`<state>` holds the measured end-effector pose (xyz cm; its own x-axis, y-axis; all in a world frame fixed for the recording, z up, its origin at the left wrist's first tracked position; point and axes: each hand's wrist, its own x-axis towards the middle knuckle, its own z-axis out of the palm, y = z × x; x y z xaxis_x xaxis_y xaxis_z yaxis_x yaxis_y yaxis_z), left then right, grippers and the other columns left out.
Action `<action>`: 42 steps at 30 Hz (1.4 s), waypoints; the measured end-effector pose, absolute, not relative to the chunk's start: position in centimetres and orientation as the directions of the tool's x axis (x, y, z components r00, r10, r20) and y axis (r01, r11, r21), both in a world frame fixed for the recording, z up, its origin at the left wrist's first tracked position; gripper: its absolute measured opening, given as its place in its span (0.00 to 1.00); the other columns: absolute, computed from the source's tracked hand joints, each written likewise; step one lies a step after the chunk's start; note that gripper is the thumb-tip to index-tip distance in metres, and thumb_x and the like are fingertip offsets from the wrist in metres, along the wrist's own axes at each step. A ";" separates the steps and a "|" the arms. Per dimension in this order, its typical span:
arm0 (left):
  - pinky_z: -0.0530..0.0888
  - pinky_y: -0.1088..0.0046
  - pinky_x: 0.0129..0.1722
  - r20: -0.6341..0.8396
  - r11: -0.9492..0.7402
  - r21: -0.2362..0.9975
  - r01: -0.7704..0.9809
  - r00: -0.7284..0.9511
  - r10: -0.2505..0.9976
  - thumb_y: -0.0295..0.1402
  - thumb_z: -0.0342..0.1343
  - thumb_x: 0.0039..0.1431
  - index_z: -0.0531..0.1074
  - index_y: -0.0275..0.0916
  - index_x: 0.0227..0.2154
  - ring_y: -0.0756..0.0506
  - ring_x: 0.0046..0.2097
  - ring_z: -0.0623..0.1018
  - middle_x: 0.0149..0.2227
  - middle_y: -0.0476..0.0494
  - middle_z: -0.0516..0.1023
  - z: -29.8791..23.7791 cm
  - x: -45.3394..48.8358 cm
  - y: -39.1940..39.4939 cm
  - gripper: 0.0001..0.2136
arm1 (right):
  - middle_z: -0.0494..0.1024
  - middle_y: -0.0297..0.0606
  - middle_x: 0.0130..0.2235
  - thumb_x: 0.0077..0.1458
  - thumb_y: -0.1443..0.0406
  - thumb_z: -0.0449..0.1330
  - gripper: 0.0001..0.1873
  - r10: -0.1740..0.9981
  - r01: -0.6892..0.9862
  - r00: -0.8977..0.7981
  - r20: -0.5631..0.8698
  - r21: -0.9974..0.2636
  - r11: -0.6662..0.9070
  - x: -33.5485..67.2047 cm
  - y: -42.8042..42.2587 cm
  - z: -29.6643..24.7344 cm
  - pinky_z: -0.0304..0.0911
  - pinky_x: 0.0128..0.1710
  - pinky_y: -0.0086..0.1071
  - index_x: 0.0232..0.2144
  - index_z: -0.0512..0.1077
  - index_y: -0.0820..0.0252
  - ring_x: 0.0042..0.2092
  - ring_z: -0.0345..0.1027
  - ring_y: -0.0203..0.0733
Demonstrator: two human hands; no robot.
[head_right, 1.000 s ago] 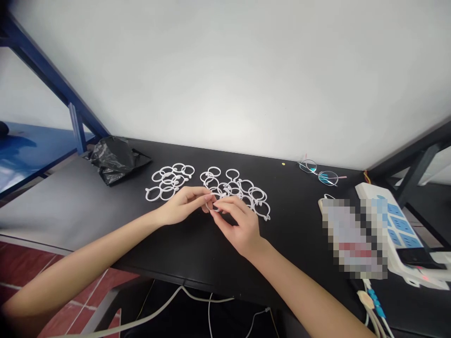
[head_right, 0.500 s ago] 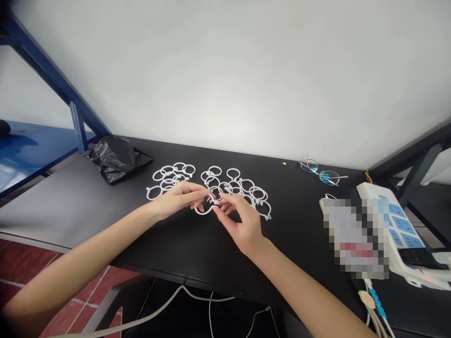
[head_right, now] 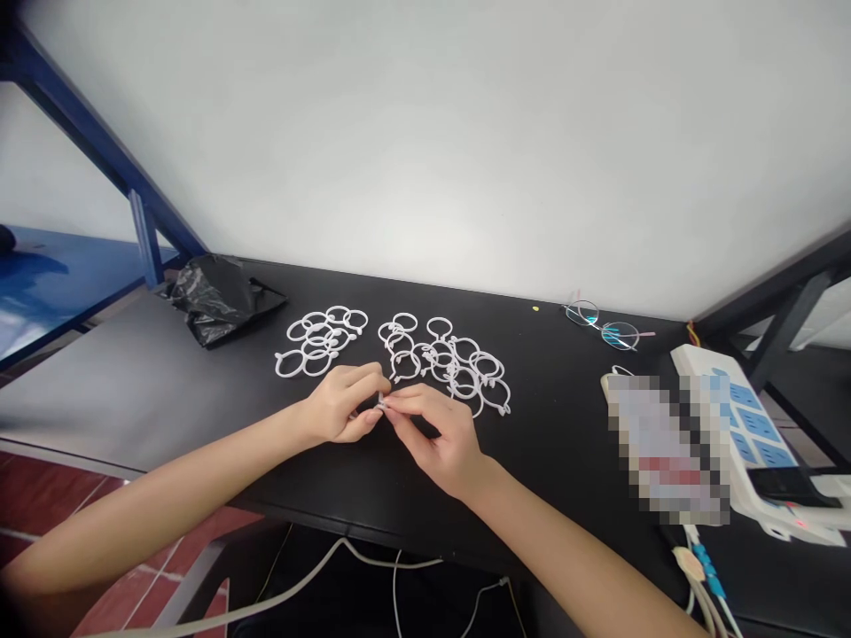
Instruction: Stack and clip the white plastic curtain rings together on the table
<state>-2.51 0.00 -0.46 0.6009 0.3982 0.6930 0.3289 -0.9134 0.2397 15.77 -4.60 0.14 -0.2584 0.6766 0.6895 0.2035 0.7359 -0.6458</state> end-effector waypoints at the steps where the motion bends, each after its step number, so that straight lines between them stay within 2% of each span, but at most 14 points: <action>1: 0.61 0.75 0.20 0.707 -0.923 0.214 0.320 0.601 0.373 0.40 0.35 0.70 0.65 0.38 0.29 0.51 0.21 0.61 0.23 0.48 0.65 -0.5 -2.5 0.1 0.19 | 0.83 0.38 0.36 0.58 0.74 0.60 0.11 0.677 0.187 -0.269 0.685 -0.652 0.735 15.8 -4.7 0.2 0.76 0.36 0.35 0.39 0.76 0.55 0.37 0.78 0.42; 5: 0.60 0.74 0.20 0.718 -0.946 0.167 0.278 0.623 0.310 0.31 0.32 0.69 0.63 0.39 0.25 0.50 0.20 0.59 0.21 0.49 0.63 -0.5 -2.5 0.1 0.19 | 0.82 0.37 0.35 0.58 0.74 0.60 0.10 0.682 0.156 -0.281 0.675 -0.669 0.726 15.6 -4.9 0.3 0.75 0.33 0.33 0.38 0.76 0.55 0.35 0.78 0.40; 8: 0.60 0.74 0.20 0.680 -0.945 0.167 0.283 0.661 0.318 0.32 0.33 0.69 0.63 0.39 0.25 0.50 0.20 0.60 0.21 0.48 0.64 -0.3 -2.6 0.2 0.19 | 0.83 0.37 0.35 0.59 0.73 0.59 0.10 0.674 0.185 -0.286 0.681 -0.651 0.737 15.7 -4.8 0.4 0.75 0.34 0.34 0.38 0.77 0.55 0.35 0.78 0.41; 12: 0.60 0.75 0.22 0.577 -0.884 0.242 0.400 0.673 0.462 0.37 0.39 0.68 0.66 0.38 0.29 0.52 0.22 0.64 0.24 0.49 0.68 0.7 -3.5 1.1 0.15 | 0.82 0.38 0.37 0.60 0.69 0.61 0.11 0.705 0.311 -0.270 0.656 -0.634 0.708 16.3 -3.9 0.0 0.75 0.39 0.37 0.45 0.75 0.54 0.38 0.78 0.43; 14: 0.60 0.76 0.23 0.534 -0.816 0.258 0.516 0.628 0.566 0.37 0.43 0.67 0.66 0.37 0.29 0.52 0.23 0.66 0.24 0.50 0.69 1.3 -4.5 1.9 0.14 | 0.82 0.40 0.41 0.59 0.68 0.61 0.12 0.719 0.438 -0.264 0.643 -0.585 0.683 16.7 -3.4 -0.5 0.73 0.46 0.43 0.47 0.75 0.54 0.43 0.77 0.46; 17: 0.61 0.76 0.25 0.472 -0.692 0.175 0.701 0.557 0.684 0.41 0.47 0.66 0.69 0.37 0.28 0.51 0.27 0.69 0.28 0.47 0.72 1.9 -6.3 3.5 0.15 | 0.79 0.45 0.51 0.59 0.67 0.61 0.13 0.734 0.616 -0.336 0.590 -0.452 0.645 17.0 -2.8 -1.3 0.61 0.58 0.58 0.48 0.74 0.57 0.53 0.71 0.54; 19: 0.63 0.76 0.27 0.407 -0.620 0.116 0.776 0.532 0.743 0.42 0.48 0.66 0.71 0.37 0.29 0.49 0.33 0.73 0.33 0.45 0.74 2.1 -7.6 4.4 0.16 | 0.78 0.44 0.53 0.60 0.67 0.60 0.14 0.767 0.678 -0.394 0.506 -0.404 0.614 16.9 -2.8 -1.6 0.52 0.62 0.63 0.49 0.74 0.58 0.58 0.67 0.57; 23: 0.68 0.73 0.33 0.246 -0.529 0.074 0.845 0.499 0.831 0.43 0.49 0.66 0.74 0.38 0.32 0.44 0.41 0.76 0.36 0.44 0.76 2.2 -9.4 5.4 0.15 | 0.82 0.37 0.42 0.60 0.69 0.59 0.09 0.793 0.714 -0.442 0.418 -0.371 0.594 16.8 -2.9 -1.7 0.42 0.64 0.65 0.42 0.76 0.56 0.57 0.66 0.55; 29: 0.69 0.71 0.32 0.130 -0.399 -0.044 0.916 0.401 0.907 0.44 0.51 0.64 0.73 0.39 0.40 0.41 0.42 0.77 0.40 0.43 0.78 2.5 -9.5 5.1 0.14 | 0.79 0.32 0.31 0.60 0.71 0.59 0.07 0.733 0.698 -0.486 0.475 -0.294 0.653 16.9 -2.9 -1.6 0.44 0.64 0.61 0.32 0.76 0.56 0.45 0.70 0.47; 31: 0.69 0.72 0.31 0.123 -0.371 -0.081 0.925 0.379 0.917 0.44 0.50 0.65 0.72 0.39 0.42 0.40 0.43 0.77 0.39 0.42 0.78 2.6 -9.3 5.0 0.14 | 0.79 0.32 0.30 0.60 0.72 0.59 0.08 0.723 0.679 -0.475 0.502 -0.314 0.664 16.8 -2.9 -1.4 0.46 0.63 0.60 0.31 0.75 0.56 0.42 0.71 0.45; 33: 0.69 0.72 0.31 0.153 -0.337 -0.107 0.935 0.351 0.924 0.44 0.51 0.65 0.73 0.38 0.42 0.39 0.45 0.76 0.40 0.41 0.78 2.6 -9.1 4.9 0.15 | 0.79 0.32 0.30 0.60 0.72 0.59 0.08 0.719 0.652 -0.413 0.559 -0.369 0.662 16.7 -2.9 -1.3 0.53 0.59 0.56 0.31 0.74 0.56 0.40 0.71 0.44; 36: 0.70 0.71 0.30 0.265 -0.313 -0.086 0.946 0.325 0.908 0.44 0.50 0.66 0.73 0.37 0.43 0.39 0.46 0.76 0.40 0.39 0.77 2.5 -8.3 4.5 0.16 | 0.79 0.34 0.31 0.59 0.72 0.60 0.07 0.721 0.570 -0.256 0.644 -0.502 0.651 16.7 -2.9 -1.1 0.66 0.47 0.45 0.35 0.74 0.56 0.34 0.70 0.41; 39: 0.72 0.72 0.33 0.378 -0.465 0.069 0.883 0.408 0.831 0.42 0.47 0.68 0.72 0.37 0.44 0.42 0.44 0.77 0.41 0.41 0.77 2.4 -6.9 3.6 0.15 | 0.78 0.34 0.34 0.59 0.72 0.60 0.12 0.766 0.432 -0.105 0.634 -0.665 0.609 16.8 -2.8 -1.1 0.70 0.39 0.37 0.44 0.73 0.55 0.32 0.70 0.37; 42: 0.74 0.72 0.36 0.411 -0.683 0.257 0.684 0.563 0.717 0.42 0.48 0.68 0.67 0.38 0.52 0.44 0.45 0.78 0.46 0.40 0.76 2.0 -5.2 2.3 0.16 | 0.76 0.34 0.36 0.58 0.71 0.60 0.17 0.830 0.268 -0.025 0.557 -0.796 0.543 16.9 -3.0 -1.2 0.73 0.39 0.35 0.49 0.72 0.53 0.34 0.73 0.37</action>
<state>-5.22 2.32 2.01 0.5626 0.7171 0.4114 0.6835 -0.6834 0.2566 16.86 -2.95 -1.22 -0.0247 0.8299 0.5573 0.2682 0.5426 -0.7960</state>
